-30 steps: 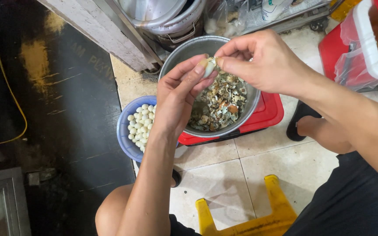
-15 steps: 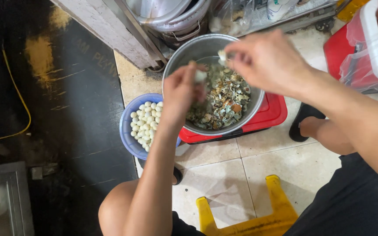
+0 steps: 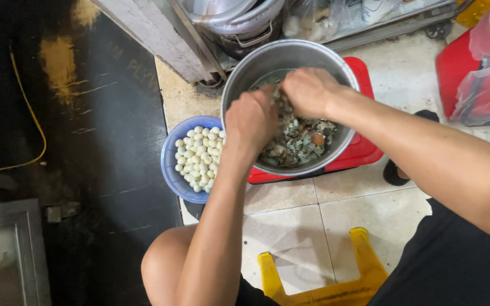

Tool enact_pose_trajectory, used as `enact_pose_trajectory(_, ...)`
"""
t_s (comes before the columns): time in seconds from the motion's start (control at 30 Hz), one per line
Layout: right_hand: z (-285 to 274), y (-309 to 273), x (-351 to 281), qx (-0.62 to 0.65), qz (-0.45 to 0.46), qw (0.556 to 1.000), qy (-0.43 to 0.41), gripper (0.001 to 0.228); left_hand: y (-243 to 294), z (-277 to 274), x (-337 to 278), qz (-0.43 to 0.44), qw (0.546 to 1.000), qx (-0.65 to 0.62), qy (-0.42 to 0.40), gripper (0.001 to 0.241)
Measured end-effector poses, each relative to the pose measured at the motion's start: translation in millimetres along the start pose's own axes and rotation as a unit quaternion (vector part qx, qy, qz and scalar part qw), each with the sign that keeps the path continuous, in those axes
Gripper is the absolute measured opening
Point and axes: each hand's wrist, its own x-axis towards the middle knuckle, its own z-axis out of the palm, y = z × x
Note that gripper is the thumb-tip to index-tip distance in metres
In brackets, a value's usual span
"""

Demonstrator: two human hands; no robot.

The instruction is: Peeling shells off boiled quail eggs and placing them in a bowl.

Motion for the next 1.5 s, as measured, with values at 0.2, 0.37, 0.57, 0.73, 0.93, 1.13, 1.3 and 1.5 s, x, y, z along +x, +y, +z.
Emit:
enact_pose_trajectory(0.2,-14.6,-35.1,2.0,0.141,-0.007,0.988,-0.055,0.014,-16.0,-35.0,-20.3,0.02,0.96,-0.168,0.223,0.028)
enact_pose_trajectory(0.37,24.3,-47.5,9.4,0.057,-0.077,0.989,-0.114,0.014,-38.8,-57.1,-44.1,-0.039,0.952,-0.213,0.216,0.023)
enact_pose_trajectory(0.57,3.6,-62.8,-0.1,-0.045,-0.043,0.975,-0.212,0.019,-89.8,-59.5,-87.3,-0.09,0.969,-0.128,0.192,0.026)
enact_pose_trajectory(0.73,-4.5,-74.1,1.4,-0.081,-0.025,0.959,-0.272,0.026,-136.3,-19.5,-108.6,-0.148,0.984,-0.058,0.082,0.032)
enact_pose_trajectory(0.93,-16.3,-72.7,1.1,-0.203,0.013,0.915,-0.349,0.025,-168.9,11.4,-112.6,-0.202,0.979,0.018,-0.006,0.033)
enact_pose_trajectory(1.13,-23.7,-60.3,-9.5,-0.086,0.01,0.946,-0.313,0.064,-157.2,-9.5,-102.4,-0.2,0.974,0.11,-0.013,0.014)
enact_pose_trajectory(1.3,-32.7,-33.8,-25.5,0.013,-0.001,0.985,-0.174,0.045,-100.7,-51.4,-77.4,-0.079,0.973,-0.066,0.208,0.029)
enact_pose_trajectory(1.5,-70.0,-32.5,-56.4,0.25,-0.053,0.966,0.048,0.037,-24.7,-47.0,-59.3,-0.018,0.94,-0.301,0.162,0.027)
